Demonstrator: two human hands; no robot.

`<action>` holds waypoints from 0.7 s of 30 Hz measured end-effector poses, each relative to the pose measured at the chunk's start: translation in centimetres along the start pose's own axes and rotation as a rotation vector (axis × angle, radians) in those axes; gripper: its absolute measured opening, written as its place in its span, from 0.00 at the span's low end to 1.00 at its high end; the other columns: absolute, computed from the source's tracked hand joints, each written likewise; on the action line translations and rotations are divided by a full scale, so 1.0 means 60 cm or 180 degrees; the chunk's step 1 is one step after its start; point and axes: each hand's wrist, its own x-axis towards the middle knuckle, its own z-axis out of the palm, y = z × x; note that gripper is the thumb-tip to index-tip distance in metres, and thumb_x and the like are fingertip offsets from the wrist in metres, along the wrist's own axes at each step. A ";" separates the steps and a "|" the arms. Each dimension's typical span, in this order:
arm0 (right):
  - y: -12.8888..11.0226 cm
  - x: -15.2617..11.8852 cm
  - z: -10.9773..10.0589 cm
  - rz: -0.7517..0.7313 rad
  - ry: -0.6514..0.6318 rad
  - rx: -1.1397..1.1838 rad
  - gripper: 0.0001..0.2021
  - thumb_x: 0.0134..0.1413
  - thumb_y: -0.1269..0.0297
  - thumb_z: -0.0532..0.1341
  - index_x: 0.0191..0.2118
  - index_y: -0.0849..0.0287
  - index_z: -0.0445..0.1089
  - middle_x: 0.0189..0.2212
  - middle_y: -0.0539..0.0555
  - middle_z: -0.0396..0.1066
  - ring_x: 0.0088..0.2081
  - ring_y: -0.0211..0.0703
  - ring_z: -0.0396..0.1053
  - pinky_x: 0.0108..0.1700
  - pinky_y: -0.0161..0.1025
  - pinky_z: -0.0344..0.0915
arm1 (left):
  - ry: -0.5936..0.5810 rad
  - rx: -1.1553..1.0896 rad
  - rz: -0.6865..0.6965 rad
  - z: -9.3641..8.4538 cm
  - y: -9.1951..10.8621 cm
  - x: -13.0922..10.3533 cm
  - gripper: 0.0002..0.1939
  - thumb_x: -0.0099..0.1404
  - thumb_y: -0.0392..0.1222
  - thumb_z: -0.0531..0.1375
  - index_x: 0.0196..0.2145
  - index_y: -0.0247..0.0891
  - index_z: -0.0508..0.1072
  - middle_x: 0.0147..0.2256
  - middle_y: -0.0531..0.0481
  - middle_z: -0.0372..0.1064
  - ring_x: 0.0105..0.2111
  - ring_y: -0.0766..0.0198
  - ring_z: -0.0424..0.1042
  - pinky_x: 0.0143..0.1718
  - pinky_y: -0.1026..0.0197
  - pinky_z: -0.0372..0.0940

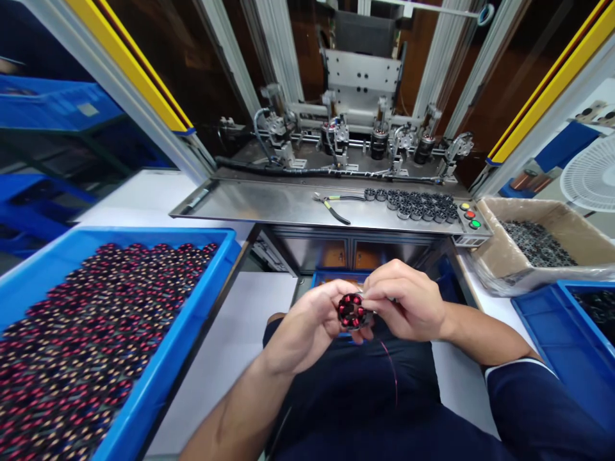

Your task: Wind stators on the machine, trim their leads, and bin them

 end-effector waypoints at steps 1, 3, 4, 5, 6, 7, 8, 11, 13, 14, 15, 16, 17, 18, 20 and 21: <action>0.001 0.000 -0.003 -0.0049 -0.0011 -0.0026 0.05 0.62 0.73 0.63 0.40 0.57 0.74 0.30 0.55 0.76 0.32 0.42 0.76 0.32 0.36 0.73 | -0.0089 -0.0039 -0.0202 0.001 0.000 0.001 0.26 0.57 0.64 0.69 0.37 0.35 0.77 0.27 0.44 0.78 0.25 0.56 0.79 0.24 0.61 0.73; 0.003 0.002 -0.012 -0.0138 -0.0078 0.0010 0.05 0.61 0.73 0.63 0.40 0.57 0.74 0.29 0.55 0.76 0.32 0.43 0.76 0.34 0.37 0.74 | -0.0048 -0.0061 -0.0219 0.002 -0.002 0.001 0.23 0.56 0.58 0.72 0.38 0.36 0.77 0.27 0.44 0.79 0.25 0.57 0.80 0.23 0.62 0.72; 0.004 0.005 -0.018 -0.0172 -0.0142 0.0070 0.05 0.60 0.73 0.63 0.41 0.57 0.74 0.29 0.55 0.75 0.32 0.43 0.76 0.35 0.39 0.75 | 0.0038 -0.0039 -0.0112 0.002 -0.002 0.001 0.22 0.56 0.55 0.73 0.39 0.36 0.78 0.28 0.44 0.80 0.26 0.56 0.80 0.24 0.62 0.73; 0.006 0.007 -0.024 -0.0187 -0.0214 0.0147 0.06 0.60 0.73 0.64 0.41 0.56 0.74 0.29 0.55 0.75 0.33 0.44 0.76 0.36 0.40 0.75 | 0.0125 0.0006 0.0016 0.002 -0.002 0.001 0.21 0.56 0.54 0.73 0.40 0.36 0.78 0.28 0.44 0.80 0.27 0.56 0.81 0.25 0.62 0.74; 0.007 0.009 -0.031 -0.0164 -0.0282 0.0216 0.06 0.59 0.72 0.65 0.42 0.56 0.74 0.30 0.55 0.75 0.34 0.45 0.76 0.38 0.42 0.75 | 0.0199 0.0070 0.0146 0.002 -0.002 0.002 0.21 0.56 0.53 0.73 0.40 0.36 0.78 0.29 0.44 0.81 0.27 0.56 0.81 0.26 0.61 0.75; 0.009 0.012 -0.038 -0.0102 -0.0336 0.0269 0.08 0.57 0.70 0.66 0.43 0.56 0.74 0.32 0.55 0.76 0.36 0.46 0.76 0.40 0.44 0.75 | 0.0271 0.0150 0.0266 0.002 -0.002 0.002 0.21 0.56 0.53 0.73 0.40 0.36 0.78 0.29 0.44 0.81 0.27 0.55 0.81 0.26 0.61 0.75; 0.011 0.014 -0.044 -0.0027 -0.0346 0.0317 0.12 0.56 0.68 0.68 0.46 0.56 0.74 0.34 0.57 0.76 0.38 0.47 0.76 0.41 0.45 0.75 | 0.0336 0.0236 0.0371 0.002 -0.001 0.003 0.20 0.56 0.53 0.73 0.39 0.36 0.78 0.29 0.44 0.81 0.27 0.55 0.81 0.25 0.61 0.76; 0.016 0.018 -0.055 0.0160 -0.0324 0.0418 0.26 0.50 0.62 0.74 0.54 0.57 0.70 0.43 0.60 0.76 0.45 0.51 0.75 0.45 0.48 0.75 | 0.0456 0.0445 0.0547 0.005 0.000 0.005 0.21 0.55 0.54 0.74 0.38 0.36 0.78 0.28 0.45 0.80 0.25 0.56 0.81 0.23 0.61 0.76; 0.019 0.020 -0.056 0.0137 -0.0392 0.0460 0.26 0.49 0.60 0.75 0.54 0.57 0.71 0.43 0.60 0.76 0.44 0.49 0.75 0.45 0.46 0.75 | 0.0430 0.0510 0.0572 0.005 0.000 0.005 0.22 0.55 0.54 0.73 0.39 0.36 0.77 0.28 0.45 0.80 0.25 0.57 0.81 0.23 0.61 0.76; 0.020 0.021 -0.055 0.0110 -0.0456 0.0478 0.23 0.51 0.61 0.74 0.52 0.57 0.73 0.41 0.59 0.76 0.43 0.47 0.75 0.44 0.44 0.75 | 0.0382 0.0518 0.0576 0.005 -0.001 0.004 0.21 0.56 0.54 0.73 0.39 0.36 0.77 0.29 0.45 0.81 0.25 0.56 0.81 0.23 0.61 0.76; 0.020 0.023 -0.054 0.0098 -0.0530 0.0493 0.19 0.53 0.62 0.73 0.49 0.57 0.74 0.39 0.58 0.76 0.41 0.46 0.75 0.42 0.43 0.75 | 0.0326 0.0507 0.0584 0.005 -0.003 0.003 0.20 0.57 0.53 0.72 0.40 0.36 0.77 0.29 0.44 0.81 0.26 0.56 0.81 0.24 0.61 0.77; 0.019 0.024 -0.053 0.0098 -0.0588 0.0516 0.14 0.55 0.63 0.72 0.47 0.57 0.76 0.37 0.57 0.76 0.39 0.44 0.75 0.40 0.41 0.74 | 0.0268 0.0479 0.0584 0.004 -0.004 0.002 0.19 0.58 0.52 0.72 0.41 0.36 0.77 0.30 0.44 0.82 0.26 0.56 0.82 0.24 0.61 0.77; 0.018 0.026 -0.052 0.0118 -0.0638 0.0531 0.10 0.57 0.64 0.71 0.44 0.57 0.77 0.36 0.57 0.76 0.37 0.43 0.75 0.38 0.39 0.74 | 0.0223 0.0440 0.0590 0.003 -0.005 0.002 0.18 0.59 0.51 0.72 0.41 0.37 0.77 0.31 0.44 0.82 0.27 0.56 0.82 0.25 0.62 0.77; 0.017 0.027 -0.052 0.0119 -0.0667 0.0530 0.07 0.58 0.64 0.69 0.42 0.56 0.78 0.34 0.56 0.76 0.36 0.42 0.75 0.37 0.38 0.74 | 0.0187 0.0399 0.0589 0.002 -0.006 0.001 0.17 0.60 0.50 0.71 0.42 0.37 0.78 0.31 0.44 0.82 0.27 0.57 0.82 0.26 0.62 0.77; 0.012 0.029 -0.051 0.0069 -0.0677 0.0447 0.03 0.61 0.66 0.67 0.40 0.56 0.79 0.33 0.55 0.76 0.34 0.40 0.75 0.36 0.36 0.73 | 0.0142 0.0344 0.0580 0.000 -0.007 0.000 0.15 0.62 0.48 0.71 0.43 0.38 0.78 0.32 0.45 0.82 0.27 0.58 0.82 0.27 0.63 0.77; 0.008 0.030 -0.050 0.0026 -0.0668 0.0377 0.03 0.63 0.67 0.66 0.39 0.57 0.79 0.32 0.55 0.77 0.33 0.39 0.75 0.35 0.35 0.73 | 0.0122 0.0326 0.0594 0.000 -0.007 0.001 0.14 0.62 0.47 0.70 0.43 0.39 0.78 0.31 0.46 0.82 0.27 0.60 0.82 0.27 0.64 0.77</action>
